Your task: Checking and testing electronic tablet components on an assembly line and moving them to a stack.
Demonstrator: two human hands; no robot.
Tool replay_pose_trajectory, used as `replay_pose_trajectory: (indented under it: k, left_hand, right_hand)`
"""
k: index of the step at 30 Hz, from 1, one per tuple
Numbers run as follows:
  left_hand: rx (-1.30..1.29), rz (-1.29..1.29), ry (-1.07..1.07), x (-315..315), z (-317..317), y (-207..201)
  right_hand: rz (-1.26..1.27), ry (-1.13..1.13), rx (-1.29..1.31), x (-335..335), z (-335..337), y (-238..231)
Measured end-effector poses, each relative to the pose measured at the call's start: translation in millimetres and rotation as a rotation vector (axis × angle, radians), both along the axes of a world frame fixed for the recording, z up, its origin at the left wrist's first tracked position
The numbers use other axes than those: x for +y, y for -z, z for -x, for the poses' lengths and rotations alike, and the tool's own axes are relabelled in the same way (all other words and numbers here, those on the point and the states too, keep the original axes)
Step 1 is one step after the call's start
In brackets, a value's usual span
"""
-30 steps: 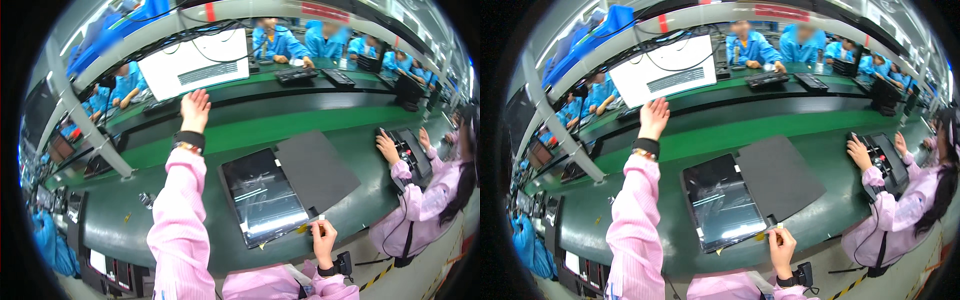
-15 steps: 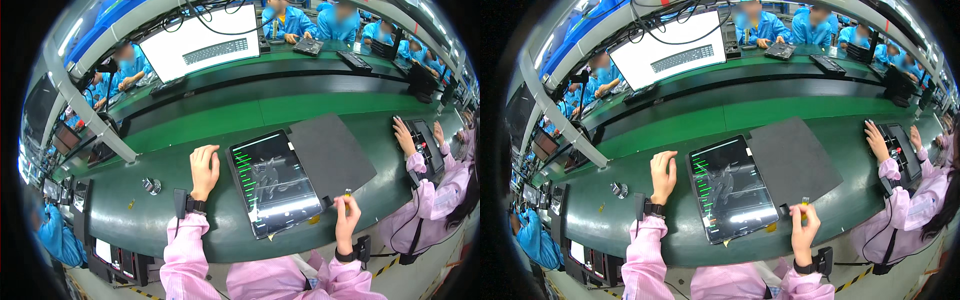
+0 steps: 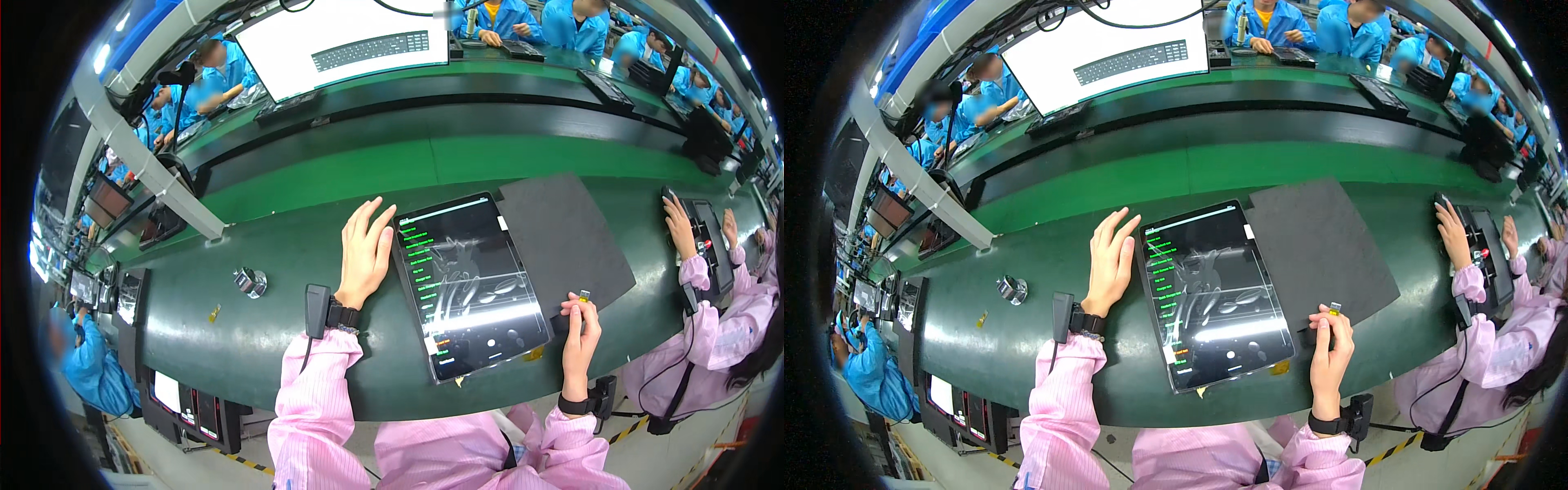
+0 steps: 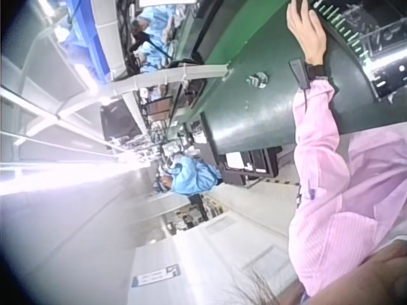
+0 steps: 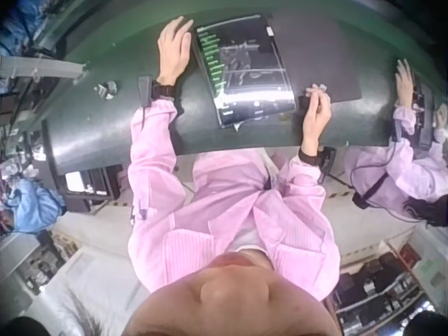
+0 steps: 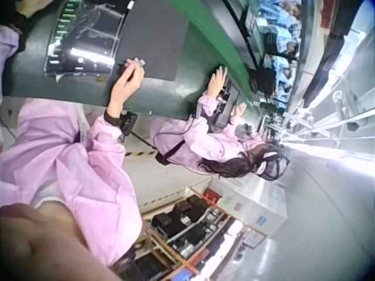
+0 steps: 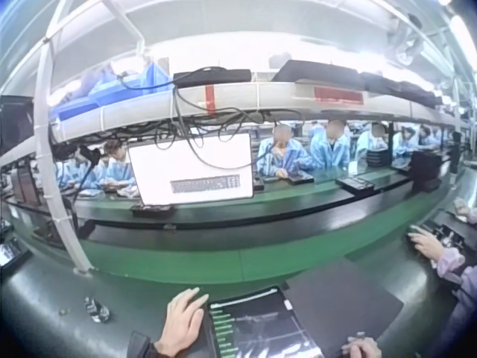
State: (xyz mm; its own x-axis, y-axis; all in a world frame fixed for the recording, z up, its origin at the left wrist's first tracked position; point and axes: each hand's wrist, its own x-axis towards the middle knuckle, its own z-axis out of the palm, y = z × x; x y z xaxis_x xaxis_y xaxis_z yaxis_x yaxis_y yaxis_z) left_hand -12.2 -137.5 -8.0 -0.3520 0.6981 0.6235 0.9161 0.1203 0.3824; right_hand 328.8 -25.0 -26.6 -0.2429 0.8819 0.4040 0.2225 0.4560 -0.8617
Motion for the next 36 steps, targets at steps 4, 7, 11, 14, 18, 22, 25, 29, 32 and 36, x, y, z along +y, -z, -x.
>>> replay_pose_trajectory:
  k: [4, 7, 11, 14, 18, 22, 25, 29, 32, 36]
  left_hand:
    - [0.034, 0.034, 0.0, -0.2, -3.2, -0.1]
    - [0.042, 0.031, 0.013, 0.5, -4.5, -2.2]
    - [0.032, 0.044, -0.012, 3.0, 0.7, 5.6]
    - [0.008, 0.043, -0.019, 2.5, 3.0, 5.8]
    - [-0.051, 0.022, 0.018, 11.0, 4.6, 10.3]
    - [-0.252, -0.035, 0.073, 22.8, 8.2, 15.8]
    - [-0.319, -0.029, 0.085, 27.7, 5.5, 15.2]
    - [-0.392, -0.019, 0.059, 29.2, 3.4, 11.0]
    - [-0.412, -0.031, 0.065, 29.4, 6.8, 11.6]
    - [-0.384, -0.036, 0.057, 30.6, 5.2, 12.6]
  right_hand:
    - [0.029, -0.007, 0.022, -3.3, -1.1, -0.3]
    - [-0.017, -0.03, -0.043, -7.5, -8.1, -0.9]
    - [0.098, -0.08, 0.009, -29.8, -19.8, -4.7]
    - [-0.087, -0.135, -0.097, -36.3, -22.1, -7.8]
    - [-0.096, -0.154, -0.124, -37.6, -19.5, -10.0]
    - [-0.087, -0.149, -0.131, -39.1, -19.9, -6.2]
    - [-0.13, -0.146, -0.131, -39.4, -19.8, -2.5]
    - [-0.144, -0.146, -0.14, -38.3, -19.9, -3.0]
    - [-0.162, -0.158, -0.147, -37.5, -19.0, -6.1]
    - [-0.165, -0.139, -0.157, -38.4, -17.5, -2.6]
